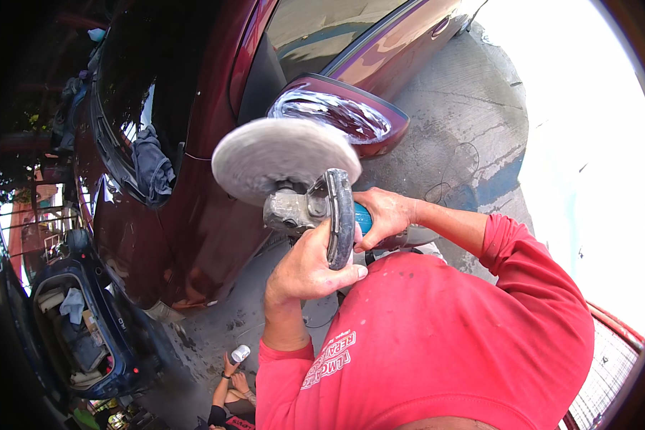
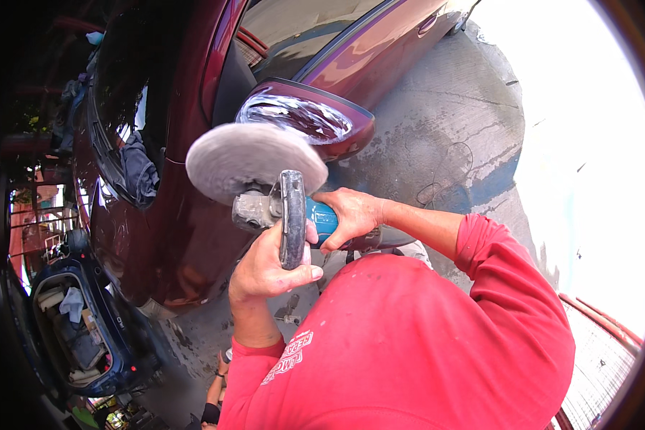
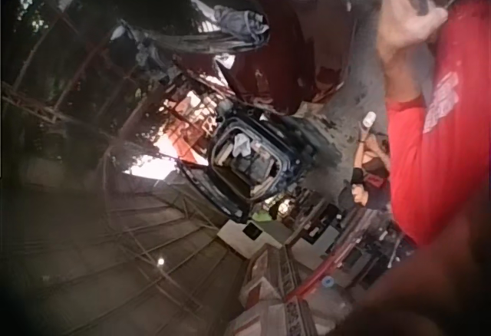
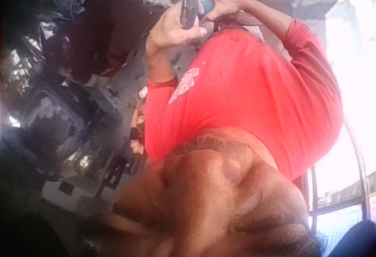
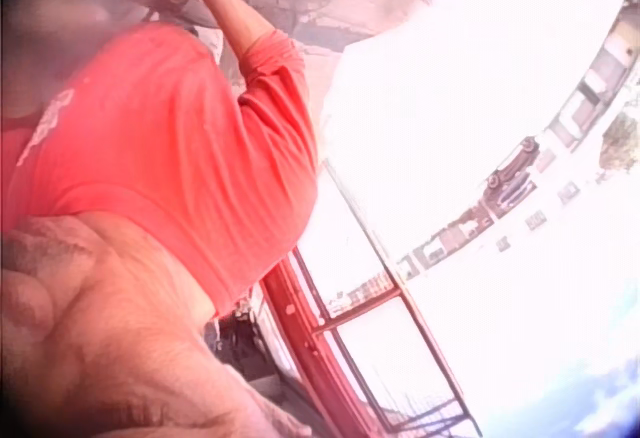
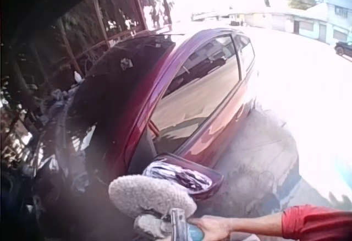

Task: The person uses a rotary polisher with a buffing pad to polish the side mirror and adjacent door panel of a maroon car. The person moves the tool across the curved surfaces and briefly wipes the area with a cloth.

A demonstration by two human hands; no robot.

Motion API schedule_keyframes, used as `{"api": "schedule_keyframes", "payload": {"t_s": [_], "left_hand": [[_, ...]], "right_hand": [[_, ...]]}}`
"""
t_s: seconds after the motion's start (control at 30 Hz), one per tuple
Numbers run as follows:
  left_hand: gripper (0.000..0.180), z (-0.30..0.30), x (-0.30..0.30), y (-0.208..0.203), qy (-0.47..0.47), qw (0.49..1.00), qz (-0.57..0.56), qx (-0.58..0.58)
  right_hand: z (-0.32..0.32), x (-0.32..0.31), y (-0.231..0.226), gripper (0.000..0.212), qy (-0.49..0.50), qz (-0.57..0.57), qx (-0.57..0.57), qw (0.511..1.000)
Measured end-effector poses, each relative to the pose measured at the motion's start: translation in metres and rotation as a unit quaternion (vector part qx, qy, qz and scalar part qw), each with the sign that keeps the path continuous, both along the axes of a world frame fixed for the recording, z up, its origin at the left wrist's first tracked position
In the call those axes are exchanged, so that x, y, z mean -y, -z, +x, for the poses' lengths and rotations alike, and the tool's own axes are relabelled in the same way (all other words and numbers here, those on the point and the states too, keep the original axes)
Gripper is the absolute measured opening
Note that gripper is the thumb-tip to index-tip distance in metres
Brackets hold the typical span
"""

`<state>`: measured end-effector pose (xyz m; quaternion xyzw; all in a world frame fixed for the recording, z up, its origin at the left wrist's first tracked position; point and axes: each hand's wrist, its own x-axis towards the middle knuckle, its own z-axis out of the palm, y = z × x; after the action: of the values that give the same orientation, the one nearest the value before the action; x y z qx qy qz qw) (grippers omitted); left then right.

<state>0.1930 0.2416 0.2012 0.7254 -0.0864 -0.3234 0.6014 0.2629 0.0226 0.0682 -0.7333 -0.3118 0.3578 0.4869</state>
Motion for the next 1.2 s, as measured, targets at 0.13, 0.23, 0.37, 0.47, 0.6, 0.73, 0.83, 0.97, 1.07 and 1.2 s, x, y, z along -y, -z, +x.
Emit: {"api": "schedule_keyframes", "payload": {"t_s": [0.13, 0.23, 0.37, 0.47, 0.6, 0.73, 0.83, 0.97, 1.07, 1.2], "left_hand": [[0.05, -0.014, 0.053, -0.009, -0.008, 0.999, -0.04, 0.009], [0.08, -0.04, 0.05, -0.017, -0.028, 0.997, -0.046, 0.061], [0.082, -0.072, 0.019, 0.001, -0.068, 0.919, 0.083, 0.38], [0.068, -0.069, 0.001, 0.03, -0.169, 0.847, 0.062, 0.5], [0.059, -0.035, -0.03, 0.034, -0.33, 0.77, 0.023, 0.546], [0.051, 0.028, -0.063, -0.009, -0.37, 0.748, 0.056, 0.548], [0.042, 0.047, -0.049, -0.033, -0.367, 0.776, 0.043, 0.511], [0.039, 0.036, 0.004, -0.048, -0.327, 0.803, 0.032, 0.497], [0.042, 0.026, 0.046, -0.051, -0.264, 0.817, 0.04, 0.512], [0.04, 0.015, 0.082, -0.05, -0.191, 0.835, 0.061, 0.513]], "right_hand": [[-0.022, 0.054, -0.015, 0.085, -0.02, 0.023, -0.055, 0.998], [-0.031, 0.076, -0.024, 0.082, -0.024, 0.033, -0.081, 0.996], [-0.026, 0.071, -0.035, 0.08, -0.025, 0.021, -0.119, 0.992], [-0.014, 0.047, -0.046, 0.08, -0.053, 0.072, -0.199, 0.976], [0.004, -0.002, -0.069, 0.091, -0.035, 0.149, -0.288, 0.945], [0.025, -0.025, -0.087, 0.097, -0.017, 0.269, -0.294, 0.917], [0.024, -0.005, -0.093, 0.102, -0.005, 0.313, -0.278, 0.908], [-0.002, 0.042, -0.1, 0.096, 0.028, 0.303, -0.307, 0.902], [-0.022, 0.085, -0.102, 0.097, 0.058, 0.295, -0.318, 0.899], [-0.043, 0.114, -0.097, 0.105, 0.099, 0.264, -0.339, 0.898]]}}
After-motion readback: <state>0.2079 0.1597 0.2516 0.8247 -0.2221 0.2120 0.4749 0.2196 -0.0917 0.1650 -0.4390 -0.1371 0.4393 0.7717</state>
